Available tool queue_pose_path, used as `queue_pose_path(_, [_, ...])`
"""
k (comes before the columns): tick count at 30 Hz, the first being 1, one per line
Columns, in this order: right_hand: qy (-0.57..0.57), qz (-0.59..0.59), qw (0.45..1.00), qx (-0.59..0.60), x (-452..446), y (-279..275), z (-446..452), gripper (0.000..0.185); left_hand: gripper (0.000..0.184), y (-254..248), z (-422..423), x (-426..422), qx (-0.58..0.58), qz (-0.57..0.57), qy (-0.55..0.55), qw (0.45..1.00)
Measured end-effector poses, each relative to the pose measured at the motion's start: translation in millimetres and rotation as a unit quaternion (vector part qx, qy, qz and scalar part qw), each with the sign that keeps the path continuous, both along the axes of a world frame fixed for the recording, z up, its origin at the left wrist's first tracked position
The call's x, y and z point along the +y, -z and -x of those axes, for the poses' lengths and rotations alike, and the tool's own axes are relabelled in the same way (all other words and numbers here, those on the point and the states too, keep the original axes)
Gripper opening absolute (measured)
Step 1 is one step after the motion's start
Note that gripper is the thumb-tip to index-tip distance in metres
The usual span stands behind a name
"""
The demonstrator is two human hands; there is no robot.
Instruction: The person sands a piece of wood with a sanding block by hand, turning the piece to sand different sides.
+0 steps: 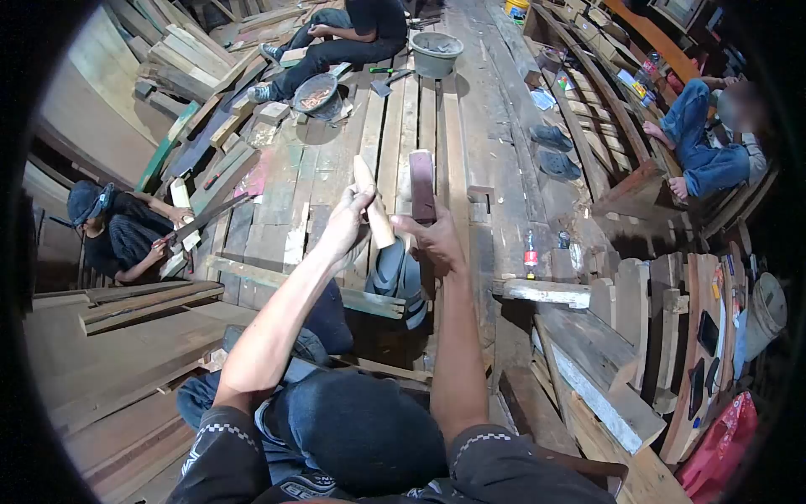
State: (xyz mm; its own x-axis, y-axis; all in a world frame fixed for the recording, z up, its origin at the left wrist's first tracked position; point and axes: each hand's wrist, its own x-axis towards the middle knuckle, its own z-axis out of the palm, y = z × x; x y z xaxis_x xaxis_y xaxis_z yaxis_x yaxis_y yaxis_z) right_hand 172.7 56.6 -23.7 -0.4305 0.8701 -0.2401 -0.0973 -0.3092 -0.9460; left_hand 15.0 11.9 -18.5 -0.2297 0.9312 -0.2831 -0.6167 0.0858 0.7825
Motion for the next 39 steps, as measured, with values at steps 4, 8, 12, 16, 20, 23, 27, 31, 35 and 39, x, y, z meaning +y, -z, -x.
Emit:
queue_pose_path(4, [-0.019, -0.045, 0.998, 0.038, -4.3, -0.8, 8.0, 0.057, 0.048, -5.9, -9.8, -2.3, -0.048, -0.01, -0.03, 0.998])
queue_pose_path(8, [-0.018, -0.09, 0.995, 0.032, 7.4, 23.7, 6.5, 0.057, 0.046, 4.3, -9.6, -0.7, 0.034, 0.033, -0.01, 0.999])
queue_pose_path(12, [-0.049, -0.046, 0.997, 0.023, 6.0, 16.1, -2.1, 0.058, 0.045, 1.7, -9.8, -2.7, 0.018, 0.035, 0.019, 0.999])
queue_pose_path(16, [-0.042, -0.021, 0.999, 0.027, 6.9, 17.2, -13.9, 0.055, 0.035, -17.1, -15.0, -8.0, -0.013, 0.053, 0.045, 0.998])
queue_pose_path(20, [0.004, -0.066, 0.996, 0.06, 15.2, 28.3, -19.5, 0.047, 0.048, -17.5, -11.2, -9.1, 0.231, 0.106, 0.004, 0.967])
queue_pose_path(23, [0.041, -0.056, 0.993, 0.095, 16.9, 27.3, -20.0, 0.039, 0.035, -72.6, -23.1, -34.4, 0.377, -0.048, 0.094, 0.92])
queue_pose_path(27, [0.035, 0.014, 0.996, 0.076, 16.0, 24.6, -22.2, 0.033, 0.02, -162.3, -60.9, -68.0, 0.18, -0.05, 0.429, 0.884])
queue_pose_path(31, [0.046, -0.022, 0.998, 0.036, 17.0, 29.5, -22.5, 0.043, 0.051, -172.4, -82.7, -71.3, 0.049, -0.114, 0.575, 0.809])
queue_pose_path(35, [0.04, -0.006, 0.999, 0.027, 21.9, 39.9, -29.1, 0.045, 0.05, -160.3, -82.3, -65.5, -0.087, -0.179, 0.58, 0.79])
queue_pose_path(39, [0.063, 0.003, 0.998, 0.002, 18.6, 43.4, -24.5, 0.043, 0.048, -154.1, -80.9, -69.9, -0.104, -0.185, 0.59, 0.779])
